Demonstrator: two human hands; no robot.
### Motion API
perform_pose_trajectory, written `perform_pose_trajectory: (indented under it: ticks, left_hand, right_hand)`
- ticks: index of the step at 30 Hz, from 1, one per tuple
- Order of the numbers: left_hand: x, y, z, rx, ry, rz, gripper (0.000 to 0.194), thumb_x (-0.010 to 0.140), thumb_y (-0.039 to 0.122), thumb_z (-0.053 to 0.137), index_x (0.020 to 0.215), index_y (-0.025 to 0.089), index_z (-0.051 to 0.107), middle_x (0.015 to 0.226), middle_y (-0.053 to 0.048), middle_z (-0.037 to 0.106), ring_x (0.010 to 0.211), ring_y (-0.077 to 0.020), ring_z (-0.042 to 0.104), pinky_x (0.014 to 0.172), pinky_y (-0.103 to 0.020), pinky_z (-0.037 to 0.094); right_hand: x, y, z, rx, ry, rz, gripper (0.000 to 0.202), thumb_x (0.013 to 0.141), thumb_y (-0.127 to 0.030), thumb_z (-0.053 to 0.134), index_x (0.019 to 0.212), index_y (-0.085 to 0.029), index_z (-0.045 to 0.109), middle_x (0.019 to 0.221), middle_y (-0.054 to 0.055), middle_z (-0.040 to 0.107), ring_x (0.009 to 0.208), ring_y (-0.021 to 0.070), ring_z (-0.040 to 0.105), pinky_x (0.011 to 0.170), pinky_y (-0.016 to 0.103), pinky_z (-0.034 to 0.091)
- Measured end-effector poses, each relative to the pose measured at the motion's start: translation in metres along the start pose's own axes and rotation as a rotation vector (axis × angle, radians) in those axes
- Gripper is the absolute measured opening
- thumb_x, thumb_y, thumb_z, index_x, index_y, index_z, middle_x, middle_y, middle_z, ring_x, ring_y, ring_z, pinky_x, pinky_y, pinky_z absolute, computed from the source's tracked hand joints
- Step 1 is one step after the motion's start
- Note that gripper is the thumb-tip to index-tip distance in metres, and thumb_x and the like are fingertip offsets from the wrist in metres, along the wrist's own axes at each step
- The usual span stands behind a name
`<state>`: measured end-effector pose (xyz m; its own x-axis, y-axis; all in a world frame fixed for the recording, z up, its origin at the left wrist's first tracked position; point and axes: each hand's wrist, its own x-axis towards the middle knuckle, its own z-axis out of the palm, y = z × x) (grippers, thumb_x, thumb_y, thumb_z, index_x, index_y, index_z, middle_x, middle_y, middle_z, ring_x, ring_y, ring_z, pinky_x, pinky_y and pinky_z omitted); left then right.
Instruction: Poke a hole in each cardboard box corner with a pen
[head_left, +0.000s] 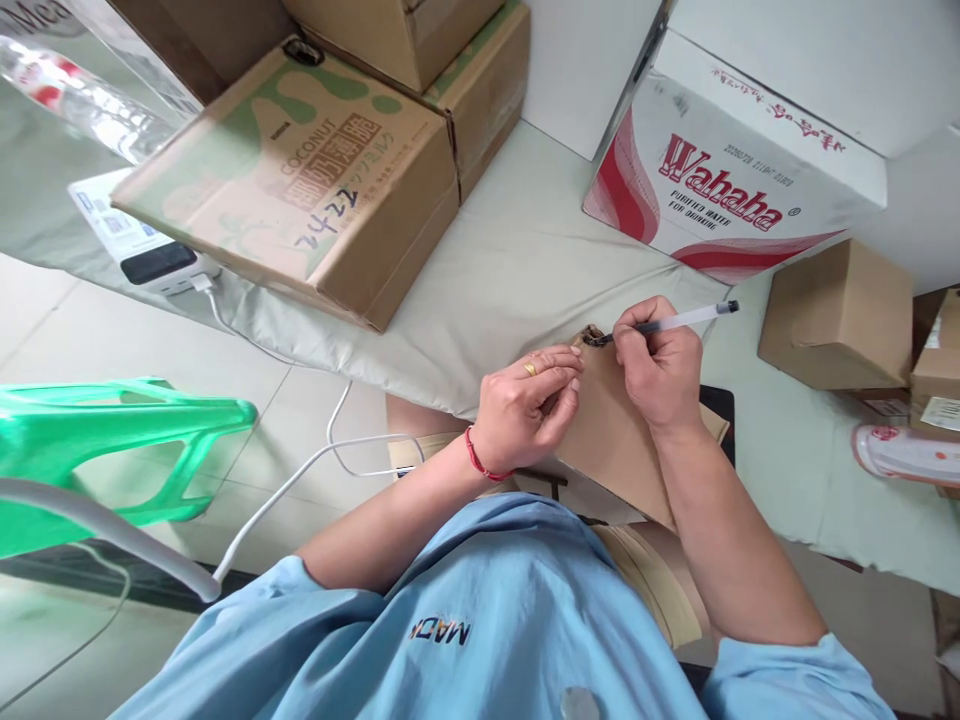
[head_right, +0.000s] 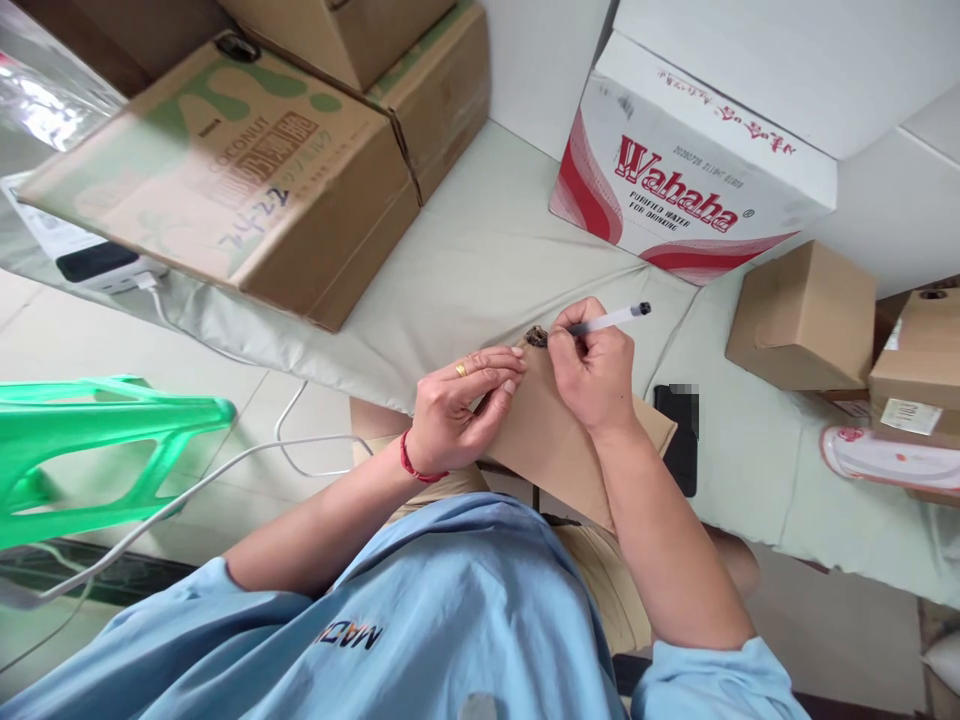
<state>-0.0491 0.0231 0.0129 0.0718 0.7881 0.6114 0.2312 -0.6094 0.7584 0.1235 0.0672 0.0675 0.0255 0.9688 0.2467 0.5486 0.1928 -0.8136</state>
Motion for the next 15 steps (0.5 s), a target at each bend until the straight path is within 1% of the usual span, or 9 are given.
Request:
perform_pose_trajectory:
  ticks: [2, 4, 9, 15]
  left_hand:
    - [0.0001, 0.0002, 0.0001, 0.001, 0.0, -0.004, 0.018, 0.097, 0.007, 0.062, 0.094, 0.018, 0.077, 0.106, -0.011, 0.086, 0.11, -0.0245, 0.084, 0.103, -0.036, 0.068]
    - [0.0003, 0.0005, 0.0002, 0.002, 0.001, -0.004, 0.018, 0.098, 0.007, 0.063, 0.095, 0.018, 0.077, 0.106, -0.011, 0.086, 0.11, -0.0243, 0.084, 0.103, -0.035, 0.068]
    - [0.0002, 0.0005, 0.0002, 0.005, 0.0, -0.008, 0.018, 0.098, 0.008, 0.062, 0.094, 0.017, 0.077, 0.106, -0.011, 0.086, 0.11, -0.0243, 0.084, 0.103, -0.035, 0.068]
    - [-0.0005, 0.0, 0.0002, 0.007, 0.003, -0.013, 0.019, 0.1, 0.01, 0.061, 0.094, 0.018, 0.077, 0.107, -0.011, 0.086, 0.111, -0.0236, 0.084, 0.104, -0.036, 0.069]
  right_hand:
    - [0.0008, -0.0015, 0.0, -0.007, -0.047, -0.009, 0.013, 0.089, -0.025, 0.06, 0.076, -0.024, 0.061, 0.064, -0.006, 0.058, 0.056, 0.0114, 0.049, 0.058, 0.028, 0.038]
    - [0.0015, -0.0026, -0.0001, -0.013, -0.053, 0.002, 0.011, 0.087, -0.025, 0.06, 0.076, -0.024, 0.061, 0.061, -0.006, 0.056, 0.054, 0.011, 0.047, 0.057, 0.028, 0.037]
    - [0.0014, -0.0002, 0.0002, -0.008, 0.042, 0.047, 0.011, 0.085, -0.024, 0.059, 0.074, -0.024, 0.059, 0.059, -0.007, 0.054, 0.052, 0.0106, 0.045, 0.054, 0.028, 0.035]
    - [0.0004, 0.0059, 0.0004, -0.036, 0.112, 0.079, 0.01, 0.085, -0.022, 0.06, 0.075, -0.025, 0.06, 0.059, -0.006, 0.053, 0.053, 0.0122, 0.046, 0.055, 0.028, 0.036]
